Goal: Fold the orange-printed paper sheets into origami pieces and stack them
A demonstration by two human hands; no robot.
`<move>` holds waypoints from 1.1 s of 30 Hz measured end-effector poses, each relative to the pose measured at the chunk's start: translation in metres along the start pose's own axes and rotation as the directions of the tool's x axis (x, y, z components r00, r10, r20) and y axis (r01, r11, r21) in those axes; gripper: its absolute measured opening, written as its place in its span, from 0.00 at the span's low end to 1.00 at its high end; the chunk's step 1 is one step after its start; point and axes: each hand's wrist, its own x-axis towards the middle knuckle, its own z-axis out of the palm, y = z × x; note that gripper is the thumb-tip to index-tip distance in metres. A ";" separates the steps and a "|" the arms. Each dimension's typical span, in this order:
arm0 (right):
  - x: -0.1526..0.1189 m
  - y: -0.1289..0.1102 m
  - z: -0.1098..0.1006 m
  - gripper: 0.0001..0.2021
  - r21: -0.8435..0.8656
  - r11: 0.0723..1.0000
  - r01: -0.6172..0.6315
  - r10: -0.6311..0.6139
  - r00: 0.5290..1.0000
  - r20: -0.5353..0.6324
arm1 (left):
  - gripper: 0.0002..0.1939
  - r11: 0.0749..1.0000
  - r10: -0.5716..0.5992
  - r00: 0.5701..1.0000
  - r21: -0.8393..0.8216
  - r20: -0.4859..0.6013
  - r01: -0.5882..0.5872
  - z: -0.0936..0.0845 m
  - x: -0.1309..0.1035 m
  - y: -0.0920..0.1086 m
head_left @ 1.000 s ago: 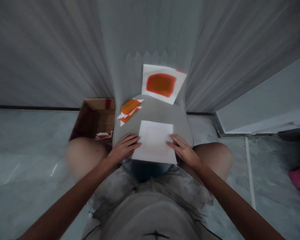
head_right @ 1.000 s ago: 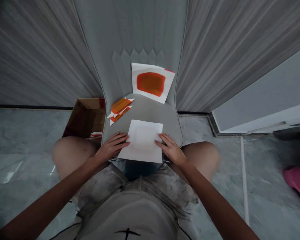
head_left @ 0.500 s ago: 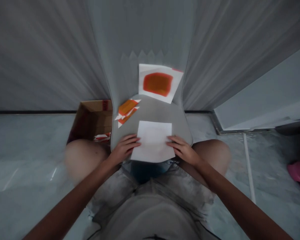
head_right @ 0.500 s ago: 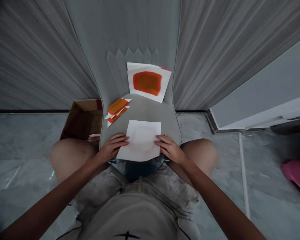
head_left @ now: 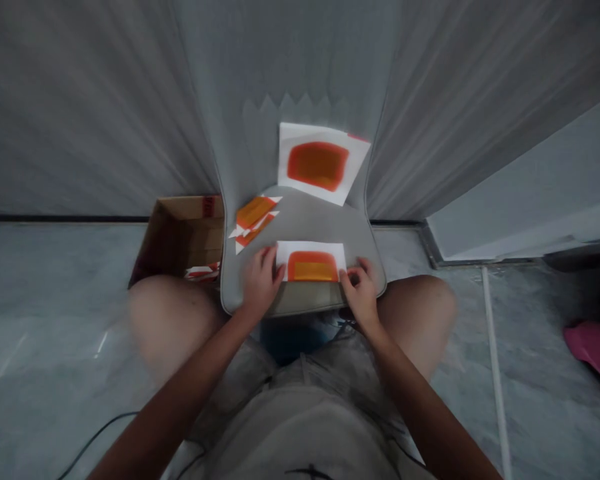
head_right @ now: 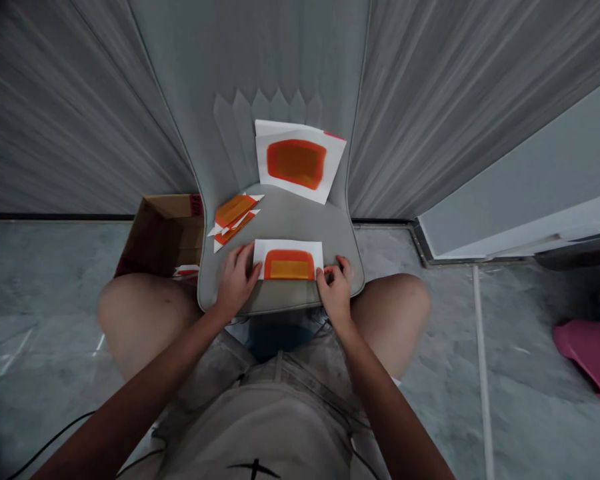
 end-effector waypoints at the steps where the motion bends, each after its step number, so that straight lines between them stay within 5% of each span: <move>1: 0.000 0.000 0.002 0.13 -0.008 1.000 -0.013 0.013 1.000 -0.014 | 0.22 0.998 0.061 0.998 0.003 0.022 -0.061 0.001 0.001 0.002; 6: -0.001 -0.001 0.003 0.15 -0.039 0.999 0.024 -0.024 1.000 0.006 | 0.18 0.954 0.300 0.942 -0.039 0.150 -0.297 0.003 0.004 0.010; 12: 0.002 -0.026 0.003 0.18 -0.169 0.924 0.343 -0.309 0.930 0.200 | 0.20 0.949 0.309 0.935 0.001 0.176 -0.314 0.006 0.000 0.013; 17: 0.006 -0.032 0.010 0.19 -0.167 0.918 0.360 -0.301 0.906 0.298 | 0.23 0.950 0.306 0.929 -0.003 0.207 -0.312 0.006 -0.006 0.011; 33: -0.003 -0.024 0.017 0.18 -0.329 0.856 0.400 -0.368 0.917 0.156 | 0.22 0.940 0.267 0.926 0.140 0.266 -0.311 0.005 -0.003 0.016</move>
